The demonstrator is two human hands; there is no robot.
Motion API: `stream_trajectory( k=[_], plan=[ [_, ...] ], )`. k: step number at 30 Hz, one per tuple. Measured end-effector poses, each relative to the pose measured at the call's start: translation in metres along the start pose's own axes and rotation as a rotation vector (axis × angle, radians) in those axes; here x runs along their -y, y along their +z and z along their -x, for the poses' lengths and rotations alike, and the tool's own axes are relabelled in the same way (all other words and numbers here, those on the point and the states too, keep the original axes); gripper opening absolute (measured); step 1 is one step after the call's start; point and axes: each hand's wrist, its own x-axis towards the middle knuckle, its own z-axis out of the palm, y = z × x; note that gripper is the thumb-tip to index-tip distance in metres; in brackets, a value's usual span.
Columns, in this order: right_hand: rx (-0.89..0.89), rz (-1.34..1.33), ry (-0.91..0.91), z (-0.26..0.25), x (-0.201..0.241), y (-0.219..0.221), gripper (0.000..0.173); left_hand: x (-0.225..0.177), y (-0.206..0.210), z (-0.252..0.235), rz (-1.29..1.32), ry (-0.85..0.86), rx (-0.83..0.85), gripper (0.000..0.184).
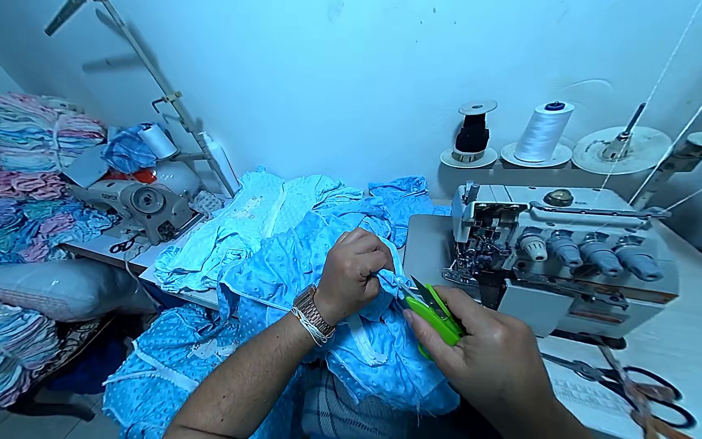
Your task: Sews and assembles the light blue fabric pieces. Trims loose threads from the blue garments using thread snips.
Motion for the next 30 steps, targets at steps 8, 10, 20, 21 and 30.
stream_trajectory(
  k=[8, 10, 20, 21, 30],
  plan=[
    [0.002, 0.065, -0.007, -0.002, 0.000, 0.006, 0.042, -0.005, -0.001, 0.000, -0.010, 0.001, -0.003, 0.017],
    [-0.002, 0.057, 0.004, -0.004, -0.001, 0.007, 0.044, -0.005, -0.001, 0.001, -0.014, 0.024, -0.011, 0.017],
    [-0.159, -0.061, -0.118, -0.003, -0.005, -0.001, 0.038, -0.014, 0.004, 0.004, -0.333, 0.139, 0.307, 0.014],
    [-0.196, -0.075, -0.099, -0.004, -0.007, -0.008, 0.037, -0.015, 0.000, 0.007, -0.322, 0.040, 0.537, 0.009],
    [-0.215, -0.046, 0.076, -0.002, -0.051, -0.017, 0.042, 0.049, 0.002, -0.100, 0.064, -0.551, 0.984, 0.026]
  ],
)
